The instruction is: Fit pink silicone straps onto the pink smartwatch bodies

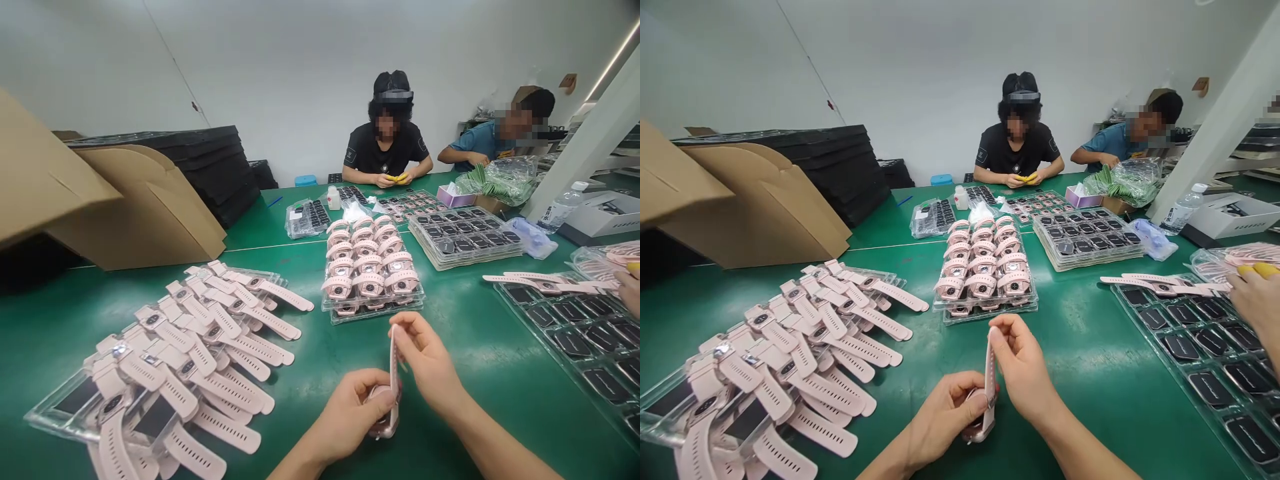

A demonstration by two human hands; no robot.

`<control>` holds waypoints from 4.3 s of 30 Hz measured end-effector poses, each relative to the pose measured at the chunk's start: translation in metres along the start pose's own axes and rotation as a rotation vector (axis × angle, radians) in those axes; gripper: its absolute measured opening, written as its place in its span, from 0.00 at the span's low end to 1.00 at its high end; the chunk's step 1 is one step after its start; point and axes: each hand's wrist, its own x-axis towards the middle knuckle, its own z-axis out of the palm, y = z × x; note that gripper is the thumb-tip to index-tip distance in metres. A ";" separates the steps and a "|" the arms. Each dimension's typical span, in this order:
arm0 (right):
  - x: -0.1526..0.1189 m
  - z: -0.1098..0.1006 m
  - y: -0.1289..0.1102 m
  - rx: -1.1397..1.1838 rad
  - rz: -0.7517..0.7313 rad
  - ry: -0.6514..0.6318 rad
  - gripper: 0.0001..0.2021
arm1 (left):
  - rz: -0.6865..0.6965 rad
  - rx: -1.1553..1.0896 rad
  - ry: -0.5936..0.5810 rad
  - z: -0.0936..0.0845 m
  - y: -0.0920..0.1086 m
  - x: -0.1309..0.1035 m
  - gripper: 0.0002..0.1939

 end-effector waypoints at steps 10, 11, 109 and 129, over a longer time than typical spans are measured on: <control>-0.002 0.010 0.011 -0.097 0.120 -0.132 0.21 | 0.471 0.671 0.475 -0.018 -0.002 -0.006 0.12; 0.000 0.010 0.012 -0.026 0.144 -0.119 0.22 | 0.523 0.708 0.498 -0.020 -0.003 -0.006 0.11; 0.004 -0.004 0.020 -0.422 -0.293 -0.194 0.14 | 0.258 0.261 0.488 -0.024 -0.002 0.000 0.13; -0.003 -0.025 0.017 -0.473 -0.195 -0.271 0.09 | 0.183 0.370 0.377 -0.019 0.007 0.001 0.10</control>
